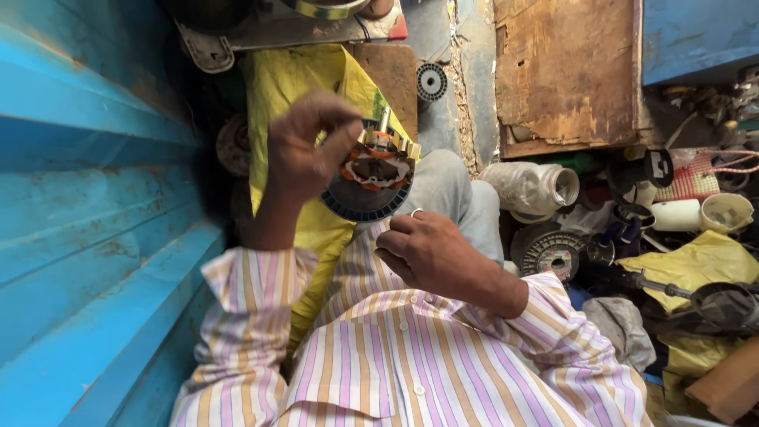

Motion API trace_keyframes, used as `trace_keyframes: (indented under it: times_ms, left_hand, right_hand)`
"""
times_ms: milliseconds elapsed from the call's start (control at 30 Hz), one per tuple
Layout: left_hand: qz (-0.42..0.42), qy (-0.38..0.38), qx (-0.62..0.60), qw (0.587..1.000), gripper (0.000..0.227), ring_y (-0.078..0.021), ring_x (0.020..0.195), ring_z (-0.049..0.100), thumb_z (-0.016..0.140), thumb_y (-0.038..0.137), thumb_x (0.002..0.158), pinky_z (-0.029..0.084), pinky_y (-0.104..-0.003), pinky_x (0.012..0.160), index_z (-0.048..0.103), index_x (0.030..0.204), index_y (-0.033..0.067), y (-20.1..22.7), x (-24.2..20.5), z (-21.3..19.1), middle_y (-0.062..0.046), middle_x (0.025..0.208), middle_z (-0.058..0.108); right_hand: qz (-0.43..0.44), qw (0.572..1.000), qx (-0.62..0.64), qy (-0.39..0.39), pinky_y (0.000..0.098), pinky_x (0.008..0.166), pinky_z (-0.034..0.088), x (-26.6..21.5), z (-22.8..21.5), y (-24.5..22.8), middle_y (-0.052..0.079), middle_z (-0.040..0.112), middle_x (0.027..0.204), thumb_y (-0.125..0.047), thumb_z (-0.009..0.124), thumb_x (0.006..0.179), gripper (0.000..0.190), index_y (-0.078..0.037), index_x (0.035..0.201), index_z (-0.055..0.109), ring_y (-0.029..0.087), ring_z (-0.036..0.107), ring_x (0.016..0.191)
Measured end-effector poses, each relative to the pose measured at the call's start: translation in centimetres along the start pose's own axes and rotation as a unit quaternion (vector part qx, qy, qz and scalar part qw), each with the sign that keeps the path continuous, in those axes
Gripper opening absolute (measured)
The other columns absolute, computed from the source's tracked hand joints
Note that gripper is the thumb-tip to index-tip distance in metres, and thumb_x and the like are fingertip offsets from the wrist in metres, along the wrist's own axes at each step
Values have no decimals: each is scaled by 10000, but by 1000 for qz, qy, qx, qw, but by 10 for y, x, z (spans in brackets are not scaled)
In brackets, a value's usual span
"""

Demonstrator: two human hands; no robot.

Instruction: The person sits on the floor of a cluttered repair workshop and rewinds an electric motor armature. They handle a spool of copper wire, then wind and press the wire into the slots of the armature held on their lap, working the wire around the commutator by hand.

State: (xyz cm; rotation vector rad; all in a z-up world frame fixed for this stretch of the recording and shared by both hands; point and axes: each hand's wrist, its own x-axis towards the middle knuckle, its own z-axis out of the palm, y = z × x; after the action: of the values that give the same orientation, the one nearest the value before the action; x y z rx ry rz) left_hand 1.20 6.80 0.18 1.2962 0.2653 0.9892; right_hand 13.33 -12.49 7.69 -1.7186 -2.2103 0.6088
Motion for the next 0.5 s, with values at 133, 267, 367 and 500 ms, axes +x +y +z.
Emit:
trace_keyframes:
  times_ms: [133,267,367,500]
  left_hand:
    - [7,27,127,992,79,-84,839,628,771,24,967,517,-234,745,708,1009,49,13,-13,4,-32,947,664]
    - [6,53,150,987,52,-80,818,638,759,60,983,544,-242,734,707,990,61,4,-9,3,-25,919,678]
    - [22,50,169,984,51,-99,822,644,753,89,993,550,-255,742,713,997,58,-1,4,3,-36,924,679]
    - [-31,9,214,976,105,-93,818,684,767,147,955,578,-259,741,728,991,56,-19,42,3,-26,927,706]
  right_hand:
    - [9,999,11,47,410,573,485,-4,-17,7,69,603,750,-177,762,902,121,-74,880,702,242,604,614]
    - [71,976,-26,204,294,500,467,-13,-38,54,63,646,825,-134,794,957,160,-43,1062,715,141,619,593]
    - [109,938,-116,308,319,521,407,14,-63,78,71,620,761,-116,818,993,85,-61,990,753,138,563,575]
    - [105,924,-173,324,325,514,438,45,-49,149,66,661,717,-145,847,974,83,-86,934,804,156,589,569]
